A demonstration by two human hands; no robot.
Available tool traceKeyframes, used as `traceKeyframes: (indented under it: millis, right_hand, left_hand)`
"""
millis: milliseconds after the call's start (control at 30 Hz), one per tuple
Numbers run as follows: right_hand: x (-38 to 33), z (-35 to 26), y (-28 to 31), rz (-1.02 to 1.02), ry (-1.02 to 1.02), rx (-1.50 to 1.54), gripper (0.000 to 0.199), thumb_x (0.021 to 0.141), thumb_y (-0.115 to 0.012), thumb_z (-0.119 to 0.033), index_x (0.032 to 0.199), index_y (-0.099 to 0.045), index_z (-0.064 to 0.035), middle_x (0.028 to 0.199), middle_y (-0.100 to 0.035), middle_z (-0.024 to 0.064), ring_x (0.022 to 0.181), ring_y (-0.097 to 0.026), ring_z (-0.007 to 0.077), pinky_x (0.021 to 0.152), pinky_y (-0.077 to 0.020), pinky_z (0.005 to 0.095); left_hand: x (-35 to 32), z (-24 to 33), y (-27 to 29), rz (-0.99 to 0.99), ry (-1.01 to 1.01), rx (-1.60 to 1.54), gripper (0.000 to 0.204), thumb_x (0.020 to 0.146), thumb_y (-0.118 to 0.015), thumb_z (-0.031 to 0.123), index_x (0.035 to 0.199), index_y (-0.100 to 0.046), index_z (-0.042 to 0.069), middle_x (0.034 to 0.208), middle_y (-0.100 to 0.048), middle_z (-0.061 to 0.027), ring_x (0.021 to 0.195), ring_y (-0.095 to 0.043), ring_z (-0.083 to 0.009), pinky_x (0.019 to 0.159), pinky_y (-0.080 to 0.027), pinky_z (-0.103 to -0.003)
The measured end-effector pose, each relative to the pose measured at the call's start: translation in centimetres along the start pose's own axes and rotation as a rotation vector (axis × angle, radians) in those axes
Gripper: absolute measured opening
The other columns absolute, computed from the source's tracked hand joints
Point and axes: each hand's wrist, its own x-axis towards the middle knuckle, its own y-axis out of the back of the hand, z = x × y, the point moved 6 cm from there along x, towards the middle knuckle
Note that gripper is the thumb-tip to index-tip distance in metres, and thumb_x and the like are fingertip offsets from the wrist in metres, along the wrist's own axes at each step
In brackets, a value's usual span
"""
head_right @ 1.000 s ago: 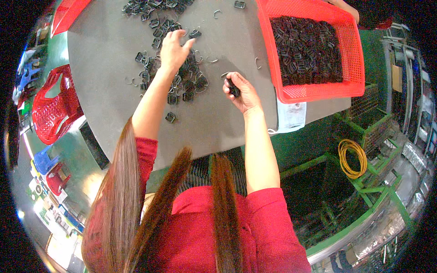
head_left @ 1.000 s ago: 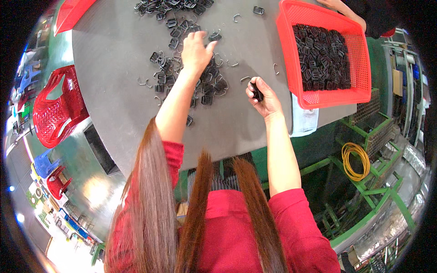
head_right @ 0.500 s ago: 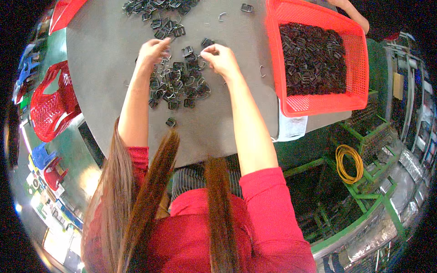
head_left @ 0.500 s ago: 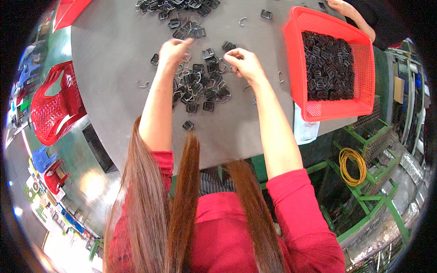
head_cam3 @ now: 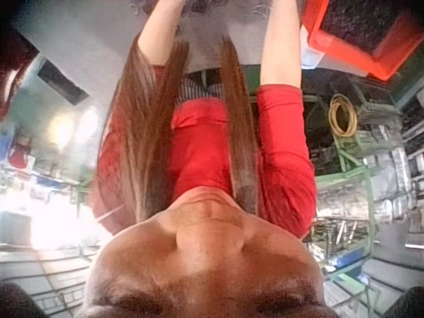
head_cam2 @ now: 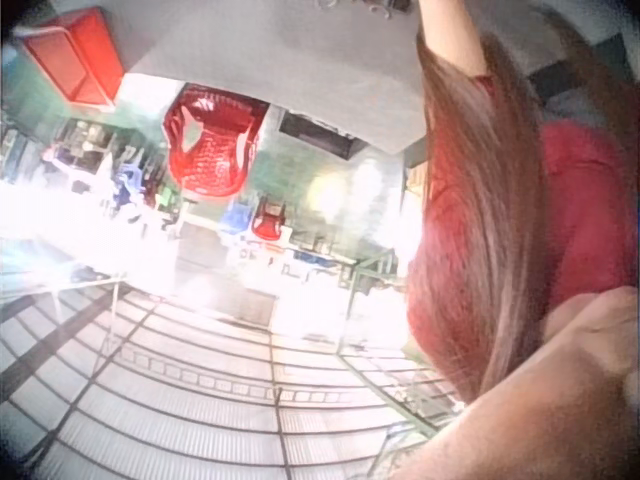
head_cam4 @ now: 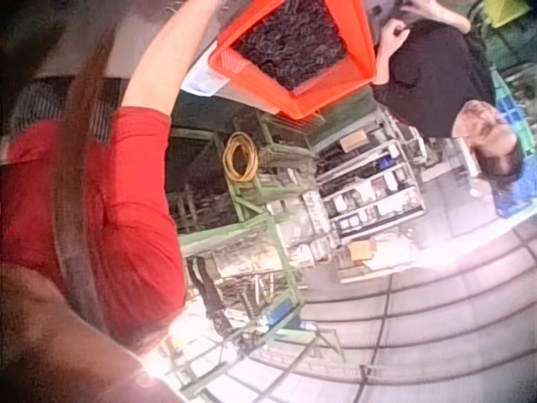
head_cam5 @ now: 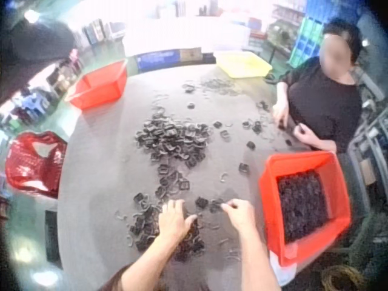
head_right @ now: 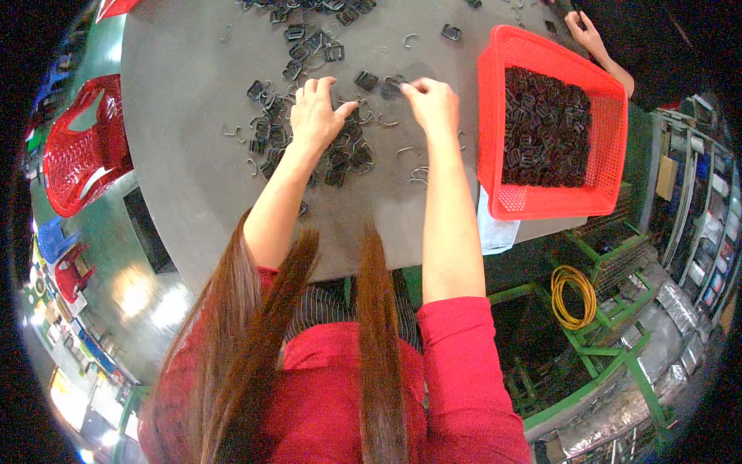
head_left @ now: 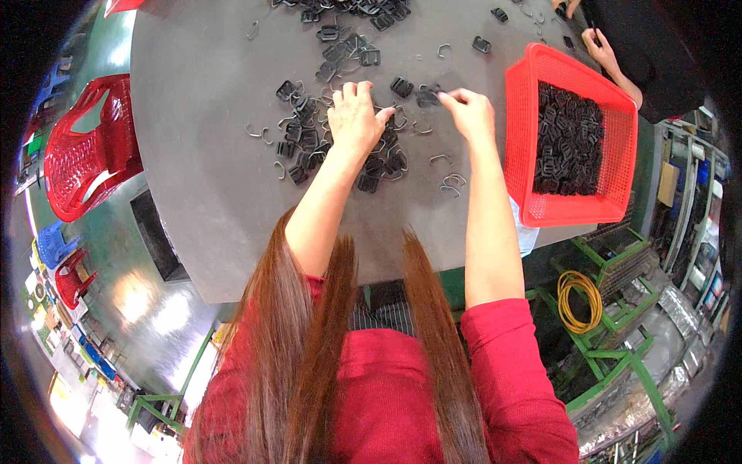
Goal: The person sorts small black plastic fasteners and metal hooks on a table, separating the fasteners into a red basket and the hooks into a yellow basket. The person repeatedly gathers, separates, and places the items into their respective containers.
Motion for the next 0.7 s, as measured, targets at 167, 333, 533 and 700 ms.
traceKeyframes:
  millis: [167,333,533,700]
  right_hand:
    - [-2.3,5.4,0.6,-0.115,-0.325,0.532,0.022,0.073,-0.074,-0.026,0.074,-0.068,-0.0042,0.062,-0.058,-0.0022,0.057,-0.048,0.0079,0.053,-0.0383,0.0267]
    - [-5.4,5.4,1.1,-0.085,-0.334,0.541,0.02,0.075,-0.073,-0.024,0.077,-0.067,-0.005,0.06,-0.054,-0.0021,0.057,-0.044,0.0054,0.049,-0.0315,0.0232]
    - [-9.2,2.8,1.1,-0.402,-0.268,1.456,0.016,0.085,-0.062,-0.022,0.093,-0.059,-0.0072,0.078,-0.059,0.002,0.065,-0.055,0.0115,0.046,-0.0349,0.0207]
    - [-5.1,3.7,-0.3,-0.389,-0.185,1.272,0.026,0.084,-0.065,-0.024,0.1,-0.057,-0.0053,0.087,-0.061,0.0024,0.071,-0.058,0.0089,0.047,-0.0398,0.021]
  left_hand:
    - [0.1,1.2,-0.4,0.027,-0.086,-0.023,0.051,0.071,-0.073,0.034,0.111,-0.053,0.008,0.108,-0.052,-0.009,0.103,-0.048,-0.028,0.082,-0.043,-0.041]
    - [2.1,1.8,-1.9,0.144,-0.077,-0.028,0.044,0.071,-0.074,0.032,0.102,-0.056,0.007,0.103,-0.055,-0.01,0.101,-0.05,-0.0288,0.081,-0.044,-0.041]
    - [4.7,0.1,-3.6,-0.189,-0.035,-0.55,0.04,0.075,-0.073,0.02,0.106,-0.055,0.003,0.093,-0.062,-0.0083,0.087,-0.059,-0.0226,0.076,-0.048,-0.035]
    - [1.5,-2.7,0.9,-0.503,0.182,-1.544,0.026,0.087,-0.061,0.016,0.111,-0.054,0.007,0.102,-0.059,-0.0038,0.093,-0.059,-0.0142,0.069,-0.05,-0.025]
